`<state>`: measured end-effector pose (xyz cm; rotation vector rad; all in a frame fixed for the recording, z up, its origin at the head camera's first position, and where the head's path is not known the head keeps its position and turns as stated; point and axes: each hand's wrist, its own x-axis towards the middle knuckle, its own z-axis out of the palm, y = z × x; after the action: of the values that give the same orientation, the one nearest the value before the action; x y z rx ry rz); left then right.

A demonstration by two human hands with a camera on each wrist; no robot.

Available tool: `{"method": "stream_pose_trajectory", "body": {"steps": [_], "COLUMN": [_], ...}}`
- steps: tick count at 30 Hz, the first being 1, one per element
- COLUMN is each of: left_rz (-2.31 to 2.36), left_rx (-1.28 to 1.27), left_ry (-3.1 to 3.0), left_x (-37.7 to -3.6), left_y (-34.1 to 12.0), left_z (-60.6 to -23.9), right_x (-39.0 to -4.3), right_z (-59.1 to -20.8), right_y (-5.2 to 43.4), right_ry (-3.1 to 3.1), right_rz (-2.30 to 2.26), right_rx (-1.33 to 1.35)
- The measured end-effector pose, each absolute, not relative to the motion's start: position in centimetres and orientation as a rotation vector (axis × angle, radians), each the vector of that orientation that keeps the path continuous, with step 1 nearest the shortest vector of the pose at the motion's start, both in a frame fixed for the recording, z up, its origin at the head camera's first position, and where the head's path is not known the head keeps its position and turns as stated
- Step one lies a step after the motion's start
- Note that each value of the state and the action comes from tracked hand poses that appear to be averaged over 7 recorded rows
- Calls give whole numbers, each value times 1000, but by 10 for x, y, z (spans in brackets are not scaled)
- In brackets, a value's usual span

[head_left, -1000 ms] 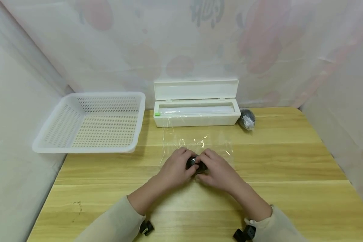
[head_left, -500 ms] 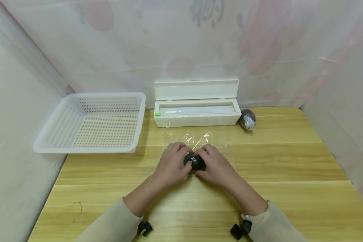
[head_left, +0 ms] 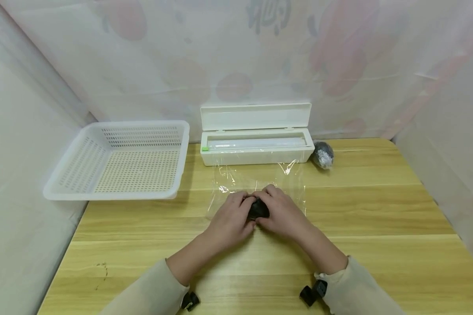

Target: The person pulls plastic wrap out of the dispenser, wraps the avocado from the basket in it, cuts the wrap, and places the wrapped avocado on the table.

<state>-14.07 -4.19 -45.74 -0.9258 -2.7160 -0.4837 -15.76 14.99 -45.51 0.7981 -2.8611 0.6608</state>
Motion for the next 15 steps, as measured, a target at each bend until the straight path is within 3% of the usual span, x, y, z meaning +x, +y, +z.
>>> {"method": "stream_pose_trajectory", "body": {"steps": [15], "left_rz": [-338], "left_rx": [-847], "left_ry": [-2873], "left_x": [-156], "left_y": [-37], "left_z": [-457], "right_x": [-175], "right_z": [-451], "right_y": [163], "right_ry": [-2975], "right_rz": [923], "right_rx": [721]}}
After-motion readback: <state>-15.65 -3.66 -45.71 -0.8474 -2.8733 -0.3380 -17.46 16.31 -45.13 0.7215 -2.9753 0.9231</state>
